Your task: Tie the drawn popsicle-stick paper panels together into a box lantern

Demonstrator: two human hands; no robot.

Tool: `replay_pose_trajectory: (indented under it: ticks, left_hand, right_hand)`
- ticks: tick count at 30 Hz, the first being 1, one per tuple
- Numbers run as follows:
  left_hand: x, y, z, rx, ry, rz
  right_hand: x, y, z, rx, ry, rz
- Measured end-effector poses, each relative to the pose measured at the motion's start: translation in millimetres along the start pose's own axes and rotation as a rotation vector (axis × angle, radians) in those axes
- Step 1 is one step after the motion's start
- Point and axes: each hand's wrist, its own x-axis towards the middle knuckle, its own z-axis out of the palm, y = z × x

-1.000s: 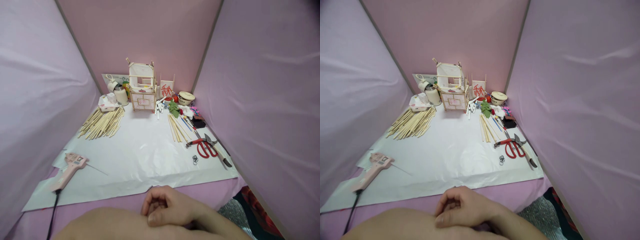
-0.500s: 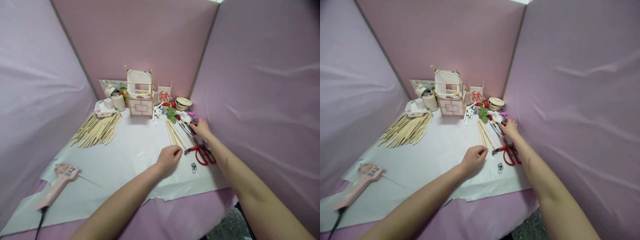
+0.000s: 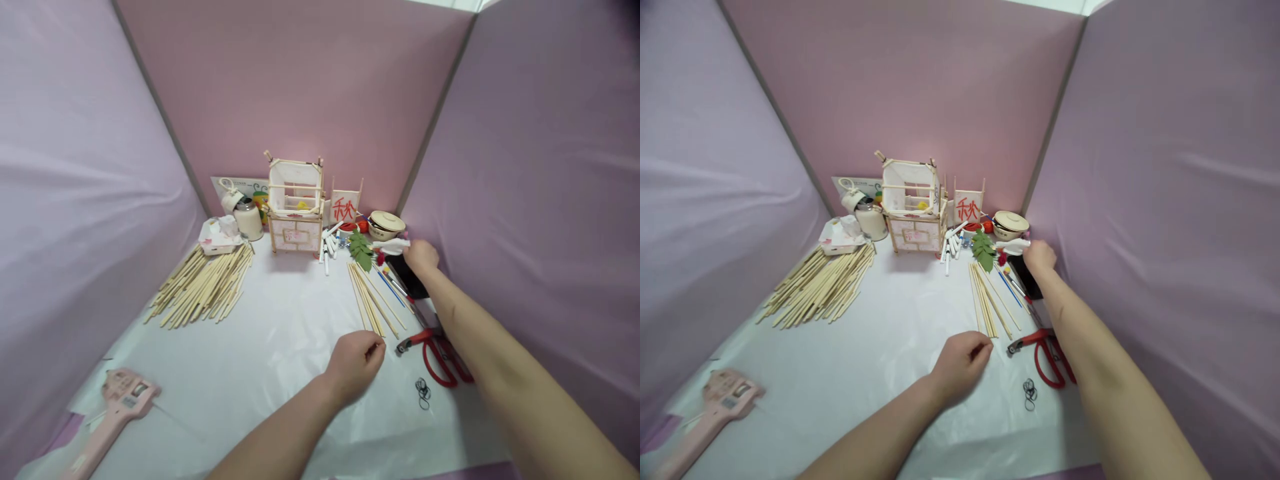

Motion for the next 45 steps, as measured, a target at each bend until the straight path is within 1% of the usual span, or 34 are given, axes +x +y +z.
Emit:
replay_pose_trajectory:
  ticks: [2,3,6,7,9,12,16,19,20,21,24,25,26,29,31,33,34,36,38,40,42,45]
  left_hand:
    - [1,1,0.2,0.005,-0.018,0.023]
    - [2,2,0.3,0.01,-0.027,0.035]
    - [2,2,0.9,0.052,-0.07,0.072]
    - [1,1,1.1,0.073,-0.089,0.085]
    - [0,0,1.3,0.113,-0.13,0.108]
    - [-2,-2,1.7,0.165,-0.173,0.126]
    - [-2,-3,3.7,0.208,-0.227,0.146]
    - [-1,-2,5.0,0.215,-0.266,0.157]
    - [-1,-2,5.1,0.219,-0.273,0.158]
    - [0,-2,5.2,0.223,-0.279,0.159]
    - [0,-3,4.9,0.231,-0.291,0.155]
    - [0,-3,4.8,0.229,-0.293,0.152]
    - [0,-3,4.6,0.225,-0.294,0.149]
    - [0,-2,4.1,0.204,-0.289,0.141]
    - [0,-1,3.6,0.191,-0.287,0.136]
    - [1,1,3.1,0.184,-0.286,0.128]
    - [1,2,2.9,0.182,-0.287,0.123]
    - [1,3,2.4,0.181,-0.291,0.117]
    - [1,4,2.1,0.182,-0.291,0.115]
    - [0,5,1.9,0.183,-0.283,0.111]
    - [-2,5,2.0,0.188,-0.271,0.103]
    - [-4,4,2.9,0.19,-0.241,0.095]
  right_hand:
    - [5,-2,-18,0.007,0.08,-0.01]
    - [8,-5,-27,0.026,0.144,-0.02]
    - [17,-21,-52,0.158,0.399,-0.061]
    - [22,-29,-58,0.212,0.467,-0.072]
    - [34,-44,-67,0.301,0.542,-0.077]
    - [56,-64,-71,0.38,0.561,-0.031]
    - [80,-79,-65,0.346,0.512,0.034]
    - [85,-84,-49,0.269,0.46,-0.032]
    - [85,-84,-41,0.238,0.412,-0.071]
    - [86,-84,-33,0.205,0.338,-0.112]
    - [89,-78,-17,0.122,0.087,-0.202]
    - [91,-74,-16,0.1,0.036,-0.219]
    - [92,-69,-17,0.082,0.013,-0.229]
    - [89,-46,-30,0.027,0.007,-0.233]
    - [75,-25,-39,-0.03,-0.08,-0.222]
    - [50,-1,-40,-0.085,-0.214,-0.207]
    - [35,11,-37,-0.107,-0.274,-0.202]
    - [5,32,-25,-0.136,-0.348,-0.193]
    - [-22,49,-11,-0.145,-0.377,-0.175]
    - [-41,57,1,-0.146,-0.371,-0.141]
    - [-53,59,9,-0.146,-0.344,-0.1]
    - [-61,51,16,-0.133,-0.302,-0.043]
